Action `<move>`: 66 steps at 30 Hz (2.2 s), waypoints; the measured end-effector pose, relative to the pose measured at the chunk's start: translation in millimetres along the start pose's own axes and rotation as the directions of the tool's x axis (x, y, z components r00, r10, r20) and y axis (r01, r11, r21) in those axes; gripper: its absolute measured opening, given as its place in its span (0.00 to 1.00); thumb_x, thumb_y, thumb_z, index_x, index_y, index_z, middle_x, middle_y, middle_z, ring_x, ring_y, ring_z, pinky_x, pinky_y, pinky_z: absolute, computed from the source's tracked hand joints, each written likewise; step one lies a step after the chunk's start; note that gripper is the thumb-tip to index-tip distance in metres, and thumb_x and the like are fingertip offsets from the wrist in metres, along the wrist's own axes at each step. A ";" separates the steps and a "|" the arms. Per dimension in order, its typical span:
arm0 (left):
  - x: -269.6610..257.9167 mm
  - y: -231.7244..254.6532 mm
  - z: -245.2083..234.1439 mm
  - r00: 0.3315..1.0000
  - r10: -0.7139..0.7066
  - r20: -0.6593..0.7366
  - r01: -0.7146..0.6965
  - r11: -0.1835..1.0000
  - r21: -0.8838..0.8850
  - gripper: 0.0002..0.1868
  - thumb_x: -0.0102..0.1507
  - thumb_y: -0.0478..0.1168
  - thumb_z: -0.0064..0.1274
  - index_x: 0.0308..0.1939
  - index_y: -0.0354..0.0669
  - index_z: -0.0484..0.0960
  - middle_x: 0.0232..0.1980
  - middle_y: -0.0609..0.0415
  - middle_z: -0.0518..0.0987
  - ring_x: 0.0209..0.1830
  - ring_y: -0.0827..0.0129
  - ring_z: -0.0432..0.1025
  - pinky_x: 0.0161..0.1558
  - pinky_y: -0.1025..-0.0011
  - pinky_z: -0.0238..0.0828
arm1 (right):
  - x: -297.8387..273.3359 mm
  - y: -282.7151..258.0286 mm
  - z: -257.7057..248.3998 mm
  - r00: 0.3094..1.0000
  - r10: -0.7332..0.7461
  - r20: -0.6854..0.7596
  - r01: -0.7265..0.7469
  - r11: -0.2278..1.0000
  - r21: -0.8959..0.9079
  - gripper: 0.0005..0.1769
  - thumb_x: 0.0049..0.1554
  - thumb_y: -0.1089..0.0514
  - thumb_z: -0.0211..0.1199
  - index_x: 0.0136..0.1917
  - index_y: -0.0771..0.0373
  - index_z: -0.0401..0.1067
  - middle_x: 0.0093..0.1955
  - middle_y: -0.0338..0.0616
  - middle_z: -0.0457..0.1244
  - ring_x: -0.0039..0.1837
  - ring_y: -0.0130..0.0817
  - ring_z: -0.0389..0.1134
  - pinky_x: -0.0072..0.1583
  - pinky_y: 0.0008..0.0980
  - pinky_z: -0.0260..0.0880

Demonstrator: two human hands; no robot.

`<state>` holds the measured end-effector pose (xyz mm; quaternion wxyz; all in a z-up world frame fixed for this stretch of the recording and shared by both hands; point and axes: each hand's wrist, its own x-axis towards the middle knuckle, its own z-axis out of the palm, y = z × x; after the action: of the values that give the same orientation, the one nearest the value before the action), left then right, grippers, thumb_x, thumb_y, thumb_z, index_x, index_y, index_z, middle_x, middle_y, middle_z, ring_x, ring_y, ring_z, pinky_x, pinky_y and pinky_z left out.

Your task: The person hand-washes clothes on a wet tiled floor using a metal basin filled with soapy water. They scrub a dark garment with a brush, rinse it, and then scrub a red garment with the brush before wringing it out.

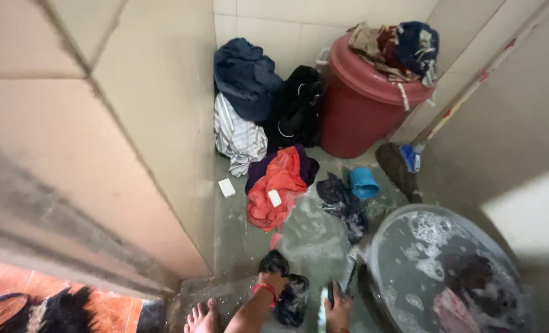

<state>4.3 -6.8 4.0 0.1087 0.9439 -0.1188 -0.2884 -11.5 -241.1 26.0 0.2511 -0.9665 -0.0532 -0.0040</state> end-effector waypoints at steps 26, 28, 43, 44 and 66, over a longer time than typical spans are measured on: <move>-35.3 104.1 -86.5 0.247 -0.511 -0.823 -0.614 0.575 -0.541 0.59 0.56 0.54 0.71 0.80 0.37 0.50 0.80 0.28 0.47 0.76 0.39 0.48 0.69 0.54 0.51 | 74.3 -94.4 -36.9 0.995 -0.003 -0.102 0.094 0.429 0.898 0.32 0.63 0.39 0.53 0.64 0.69 0.69 0.61 0.52 0.65 0.60 0.43 0.67 0.62 0.41 0.67; -30.9 71.7 -97.4 0.557 -0.468 -0.686 -0.689 0.200 -0.696 0.49 0.57 0.55 0.65 0.76 0.45 0.60 0.68 0.38 0.69 0.63 0.56 0.65 0.64 0.63 0.63 | 68.2 -104.8 -21.8 0.993 0.076 -0.091 0.042 0.496 0.867 0.33 0.63 0.39 0.51 0.68 0.69 0.65 0.64 0.56 0.63 0.63 0.46 0.66 0.64 0.42 0.65; -0.1 74.5 -88.9 0.848 -0.520 -0.099 -0.288 -0.295 -0.911 0.27 0.61 0.55 0.59 0.55 0.39 0.82 0.51 0.47 0.83 0.46 0.63 0.74 0.51 0.61 0.72 | 74.5 -91.7 13.9 0.952 0.304 -0.038 -0.091 0.398 0.913 0.24 0.66 0.43 0.52 0.53 0.66 0.75 0.46 0.51 0.70 0.46 0.46 0.71 0.48 0.44 0.70; -0.1 78.0 -94.6 0.896 -0.442 -0.054 -0.219 -0.332 -0.918 0.30 0.61 0.57 0.58 0.60 0.43 0.80 0.56 0.48 0.82 0.51 0.63 0.74 0.55 0.61 0.70 | 81.7 -79.7 3.7 0.914 0.378 0.148 -0.223 0.165 0.961 0.23 0.68 0.42 0.52 0.53 0.64 0.74 0.46 0.48 0.69 0.46 0.44 0.70 0.47 0.43 0.70; -24.0 -3.0 -37.7 0.911 -0.273 0.310 0.308 0.949 -0.070 0.65 0.55 0.68 0.64 0.81 0.56 0.35 0.81 0.47 0.27 0.82 0.43 0.26 0.72 0.31 0.37 | 183.3 141.8 -139.1 0.706 0.706 -0.045 0.022 0.041 0.999 0.10 0.61 0.53 0.61 0.50 0.62 0.74 0.42 0.41 0.69 0.45 0.36 0.72 0.49 0.36 0.78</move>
<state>6.9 8.1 46.2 0.1009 0.8890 0.0251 -0.4460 188.3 -413.4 85.1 0.8039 -0.4923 0.2825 -0.1776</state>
